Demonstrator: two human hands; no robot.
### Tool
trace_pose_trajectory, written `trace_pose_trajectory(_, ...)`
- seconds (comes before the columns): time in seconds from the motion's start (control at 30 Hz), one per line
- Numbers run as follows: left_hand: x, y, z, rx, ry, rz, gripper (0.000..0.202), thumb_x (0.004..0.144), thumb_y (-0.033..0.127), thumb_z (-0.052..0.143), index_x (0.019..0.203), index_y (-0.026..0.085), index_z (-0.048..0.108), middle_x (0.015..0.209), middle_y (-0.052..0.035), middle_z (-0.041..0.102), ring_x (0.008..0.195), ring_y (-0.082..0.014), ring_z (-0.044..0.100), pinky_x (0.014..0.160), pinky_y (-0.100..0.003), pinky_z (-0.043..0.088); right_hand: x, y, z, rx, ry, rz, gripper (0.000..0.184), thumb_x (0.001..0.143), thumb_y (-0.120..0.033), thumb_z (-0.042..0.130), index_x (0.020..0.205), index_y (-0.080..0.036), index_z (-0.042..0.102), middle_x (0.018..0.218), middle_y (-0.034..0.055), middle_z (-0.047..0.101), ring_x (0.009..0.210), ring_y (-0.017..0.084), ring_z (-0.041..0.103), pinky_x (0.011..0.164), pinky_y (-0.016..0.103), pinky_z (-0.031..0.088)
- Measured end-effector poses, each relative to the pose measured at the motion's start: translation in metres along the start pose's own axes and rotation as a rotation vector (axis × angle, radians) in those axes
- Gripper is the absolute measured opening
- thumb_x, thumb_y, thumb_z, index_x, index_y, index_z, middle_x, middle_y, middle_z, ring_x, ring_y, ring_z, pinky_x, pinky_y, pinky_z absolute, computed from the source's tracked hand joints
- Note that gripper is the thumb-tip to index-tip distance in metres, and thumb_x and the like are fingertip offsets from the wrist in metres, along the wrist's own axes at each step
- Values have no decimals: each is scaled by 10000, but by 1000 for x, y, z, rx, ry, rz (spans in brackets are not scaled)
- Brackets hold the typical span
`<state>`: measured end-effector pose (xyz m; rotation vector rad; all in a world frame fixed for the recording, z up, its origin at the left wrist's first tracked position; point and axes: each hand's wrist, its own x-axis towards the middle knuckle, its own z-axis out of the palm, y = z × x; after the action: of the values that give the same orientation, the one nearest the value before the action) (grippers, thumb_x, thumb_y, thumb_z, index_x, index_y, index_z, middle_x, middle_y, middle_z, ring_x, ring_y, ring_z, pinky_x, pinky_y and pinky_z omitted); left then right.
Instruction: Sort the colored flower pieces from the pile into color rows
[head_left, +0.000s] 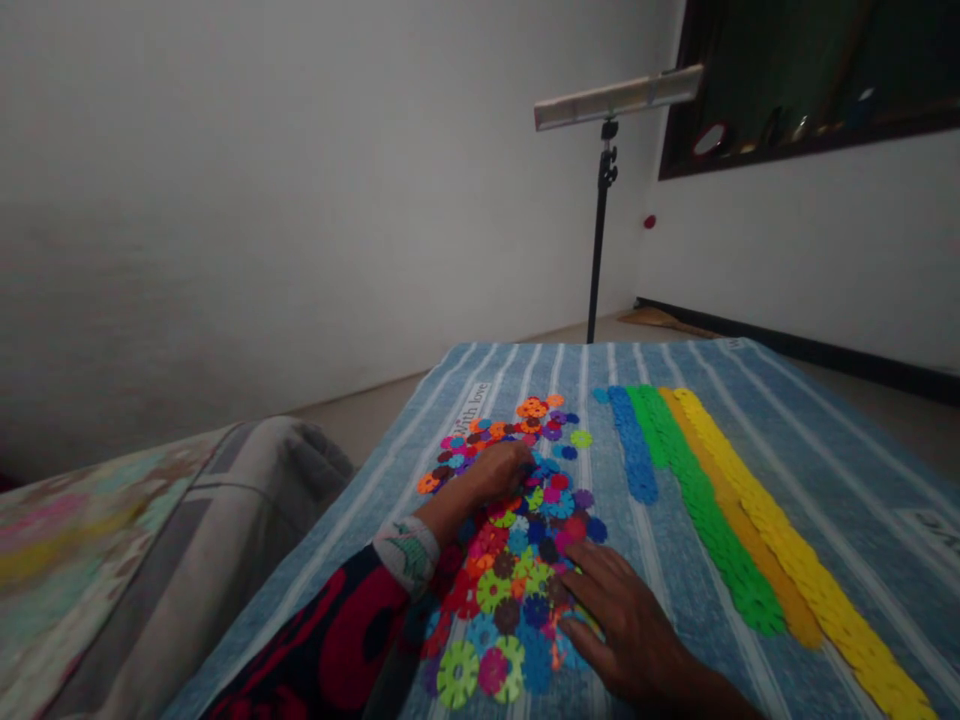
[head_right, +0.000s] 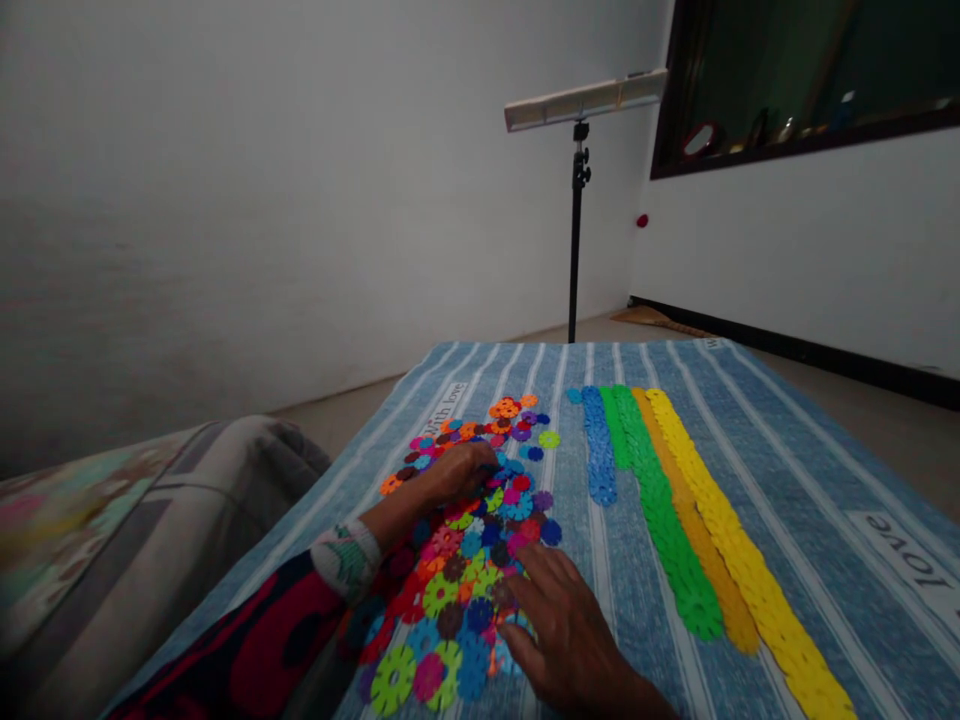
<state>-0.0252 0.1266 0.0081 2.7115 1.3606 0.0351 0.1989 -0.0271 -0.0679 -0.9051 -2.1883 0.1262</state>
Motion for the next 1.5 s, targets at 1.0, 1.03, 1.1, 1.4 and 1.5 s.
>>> trace_pose_trajectory(1.0,-74,-6,14,-99,262,-260,154,836,138,489,836,167,639,960,-83,686,950,-202,615,890,-317,476,2,17,4,90,174,184,243,917,-151,460,892,-219,692,944,63,724,896,195,668,830,354,535)
trace_pose_trajectory(1.03,-74,-5,15,-99,262,-246,148,847,158,490,825,169,636,954,-82,685,946,-204,612,890,-322,474,2,17,5,90,174,177,241,916,-150,463,890,-220,692,941,61,724,893,195,668,830,353,535)
trace_pose_trajectory(1.1,-73,0,15,-109,267,-212,169,879,212,483,819,175,636,950,-79,683,937,-208,606,888,-331,468,2,18,6,83,179,161,241,914,-145,466,888,-219,694,943,62,726,890,194,668,820,347,535)
trace_pose_trajectory(1.4,-59,17,14,-97,202,-107,201,873,268,486,844,167,657,868,-80,670,829,-202,582,806,-317,441,7,18,5,76,146,110,243,897,-90,470,874,-211,679,905,58,714,847,191,660,780,333,521)
trace_pose_trajectory(1.5,-55,18,15,-96,175,-107,173,816,200,489,821,168,659,801,-65,663,782,-193,574,783,-308,429,8,18,5,76,139,98,231,886,-84,484,888,-210,677,895,53,710,832,188,656,787,336,515)
